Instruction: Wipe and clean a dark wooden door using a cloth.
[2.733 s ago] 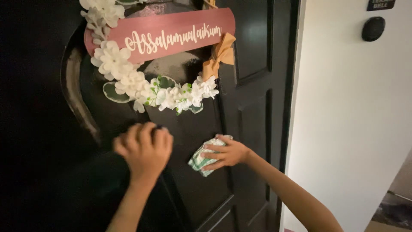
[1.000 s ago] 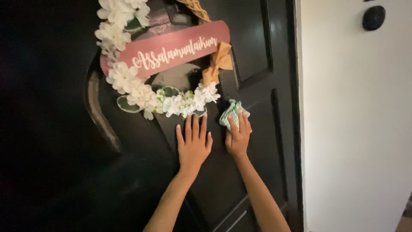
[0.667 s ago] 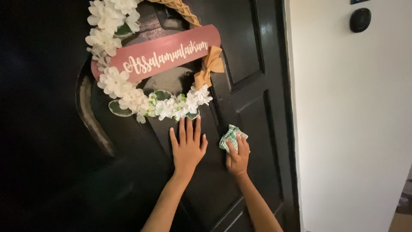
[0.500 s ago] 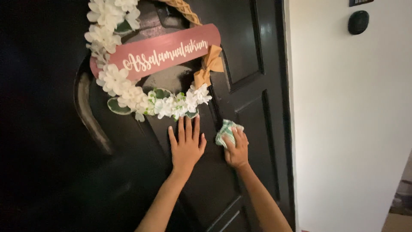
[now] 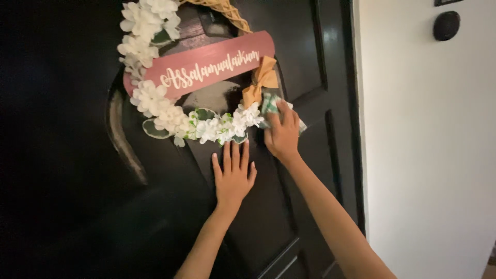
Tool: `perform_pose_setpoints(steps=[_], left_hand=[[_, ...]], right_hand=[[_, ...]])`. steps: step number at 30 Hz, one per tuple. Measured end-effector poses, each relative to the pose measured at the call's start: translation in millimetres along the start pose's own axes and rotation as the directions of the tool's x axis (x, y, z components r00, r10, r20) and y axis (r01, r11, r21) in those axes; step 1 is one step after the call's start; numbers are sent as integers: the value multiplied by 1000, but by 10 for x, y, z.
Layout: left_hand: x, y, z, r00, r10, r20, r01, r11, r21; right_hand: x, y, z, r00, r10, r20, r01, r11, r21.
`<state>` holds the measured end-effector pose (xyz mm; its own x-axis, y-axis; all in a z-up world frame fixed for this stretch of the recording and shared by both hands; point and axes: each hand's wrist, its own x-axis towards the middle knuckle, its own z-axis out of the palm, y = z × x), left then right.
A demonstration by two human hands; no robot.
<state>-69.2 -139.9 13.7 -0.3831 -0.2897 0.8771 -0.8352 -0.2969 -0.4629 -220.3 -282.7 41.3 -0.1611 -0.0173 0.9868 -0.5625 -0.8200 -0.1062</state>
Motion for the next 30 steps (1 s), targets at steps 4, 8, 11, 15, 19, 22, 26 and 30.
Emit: perform_pose_setpoints(steps=[4, 8, 11, 15, 19, 22, 26, 30], left_hand=[[3, 14, -35, 1000, -17, 15, 17, 1000, -17], [-26, -16, 1, 1000, -11, -2, 11, 1000, -18], [-5, -6, -20, 1000, -1, -6, 1, 1000, -8], [-17, 1, 15, 1000, -2, 1, 2, 1000, 7], [-16, 19, -2, 1000, -19, 7, 19, 1000, -1], [-2, -11, -17, 1000, -14, 15, 14, 1000, -5], [2, -29, -9, 1000, -6, 18, 6, 1000, -17], [-33, -2, 24, 1000, -15, -14, 15, 1000, -25]], right_hand=[[-477, 193, -47, 989, -146, -5, 145, 987, -72], [-753, 367, -73, 985, -173, 19, 174, 982, -76], [-801, 420, -97, 984, -178, -1, 178, 984, -25], [-831, 468, -51, 992, -120, 31, 120, 993, 2], [-565, 466, 38, 996, -16, 83, 24, 995, -94], [-258, 317, 28, 993, 75, 88, -62, 988, -142], [-190, 189, -63, 966, 168, 196, -125, 968, -218], [-568, 354, 10, 978, 85, 193, -51, 984, -172]])
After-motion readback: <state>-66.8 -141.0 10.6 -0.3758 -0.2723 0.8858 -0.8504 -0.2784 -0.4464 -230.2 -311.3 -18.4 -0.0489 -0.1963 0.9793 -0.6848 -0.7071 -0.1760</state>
